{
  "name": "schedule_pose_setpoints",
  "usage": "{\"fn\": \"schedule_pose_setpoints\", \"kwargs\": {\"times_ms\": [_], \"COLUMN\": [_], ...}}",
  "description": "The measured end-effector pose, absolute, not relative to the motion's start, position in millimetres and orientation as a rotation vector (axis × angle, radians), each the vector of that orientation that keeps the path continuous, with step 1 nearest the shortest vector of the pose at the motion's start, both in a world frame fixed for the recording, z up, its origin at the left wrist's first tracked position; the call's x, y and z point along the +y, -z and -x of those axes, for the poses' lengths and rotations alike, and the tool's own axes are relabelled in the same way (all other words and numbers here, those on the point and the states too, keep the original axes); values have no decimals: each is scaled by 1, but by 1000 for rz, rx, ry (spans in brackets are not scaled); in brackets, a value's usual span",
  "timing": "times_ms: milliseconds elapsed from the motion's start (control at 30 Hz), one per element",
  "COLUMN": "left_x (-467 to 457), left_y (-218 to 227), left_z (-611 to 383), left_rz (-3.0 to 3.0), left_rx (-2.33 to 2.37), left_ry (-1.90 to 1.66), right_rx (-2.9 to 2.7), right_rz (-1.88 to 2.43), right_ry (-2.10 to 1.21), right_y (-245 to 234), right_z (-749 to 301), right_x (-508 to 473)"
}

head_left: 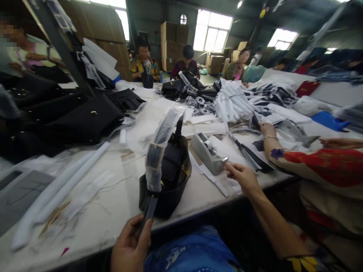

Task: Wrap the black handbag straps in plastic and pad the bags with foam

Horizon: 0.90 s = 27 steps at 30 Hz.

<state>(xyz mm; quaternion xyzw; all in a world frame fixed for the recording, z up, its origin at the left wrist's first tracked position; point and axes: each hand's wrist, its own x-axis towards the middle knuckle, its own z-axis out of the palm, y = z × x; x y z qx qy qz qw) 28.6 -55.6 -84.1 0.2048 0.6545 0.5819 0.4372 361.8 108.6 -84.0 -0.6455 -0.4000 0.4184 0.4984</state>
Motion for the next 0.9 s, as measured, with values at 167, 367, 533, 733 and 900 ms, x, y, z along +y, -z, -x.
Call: {"fn": "schedule_pose_setpoints", "kwargs": {"times_ms": [167, 367, 533, 733, 900], "left_x": [-60, -61, -61, -61, -61], "left_y": [92, 95, 95, 89, 83], "left_z": [-22, -21, -22, -22, -21], "left_rz": [-594, -621, -664, -734, -786], "left_rx": [1518, 1468, 1472, 1472, 1448], "left_ry": [-1391, -1409, -1425, -1451, -1471], "right_rx": [-956, -1020, -1372, -1591, -1714], "right_rz": [1590, 1720, 1505, 1043, 1073], "right_ry": [-1015, -879, -1130, -1550, -1270], "right_y": [88, 92, 62, 29, 33], "right_z": [-360, -349, -276, -175, -146], "right_x": [112, 101, 44, -1, 6]}}
